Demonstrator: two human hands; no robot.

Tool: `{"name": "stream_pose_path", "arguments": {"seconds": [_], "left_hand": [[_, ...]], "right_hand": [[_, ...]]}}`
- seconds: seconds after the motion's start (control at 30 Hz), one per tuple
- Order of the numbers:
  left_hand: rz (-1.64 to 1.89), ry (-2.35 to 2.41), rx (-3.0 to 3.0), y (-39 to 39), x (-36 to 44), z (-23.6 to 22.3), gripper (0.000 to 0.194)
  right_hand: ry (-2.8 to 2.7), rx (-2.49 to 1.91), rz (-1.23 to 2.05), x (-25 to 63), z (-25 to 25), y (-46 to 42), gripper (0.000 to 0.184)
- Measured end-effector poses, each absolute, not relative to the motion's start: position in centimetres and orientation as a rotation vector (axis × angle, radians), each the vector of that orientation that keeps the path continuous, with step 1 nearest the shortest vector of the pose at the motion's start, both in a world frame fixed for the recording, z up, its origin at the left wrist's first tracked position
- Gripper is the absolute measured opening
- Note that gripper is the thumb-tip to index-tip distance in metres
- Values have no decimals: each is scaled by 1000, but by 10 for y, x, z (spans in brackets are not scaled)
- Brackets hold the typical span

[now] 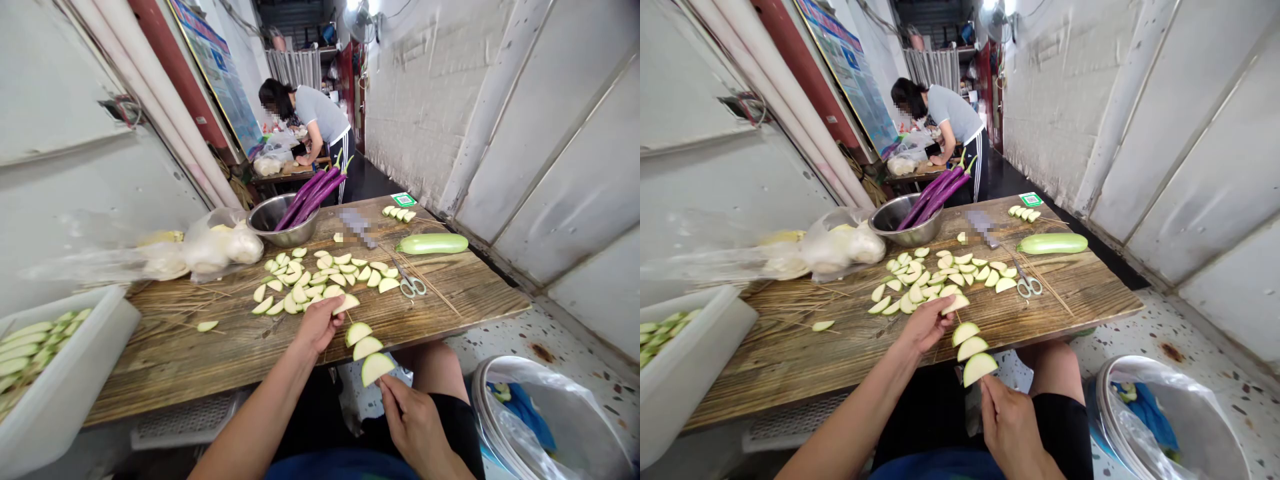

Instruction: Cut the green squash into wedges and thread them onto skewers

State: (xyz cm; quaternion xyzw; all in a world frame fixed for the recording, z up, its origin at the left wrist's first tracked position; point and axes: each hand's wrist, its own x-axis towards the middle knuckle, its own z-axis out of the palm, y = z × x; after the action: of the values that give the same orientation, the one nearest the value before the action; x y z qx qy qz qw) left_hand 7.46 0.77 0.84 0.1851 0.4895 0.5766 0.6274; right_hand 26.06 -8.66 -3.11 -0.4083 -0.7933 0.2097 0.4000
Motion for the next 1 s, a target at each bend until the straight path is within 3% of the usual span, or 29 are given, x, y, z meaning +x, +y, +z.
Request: {"name": "stream_pose_path", "arguments": {"seconds": [1.0], "left_hand": [[1280,1120,525,0,86,19,24]], "right_hand": [[-1951,-1003,234,256,-49,-85,20]]}}
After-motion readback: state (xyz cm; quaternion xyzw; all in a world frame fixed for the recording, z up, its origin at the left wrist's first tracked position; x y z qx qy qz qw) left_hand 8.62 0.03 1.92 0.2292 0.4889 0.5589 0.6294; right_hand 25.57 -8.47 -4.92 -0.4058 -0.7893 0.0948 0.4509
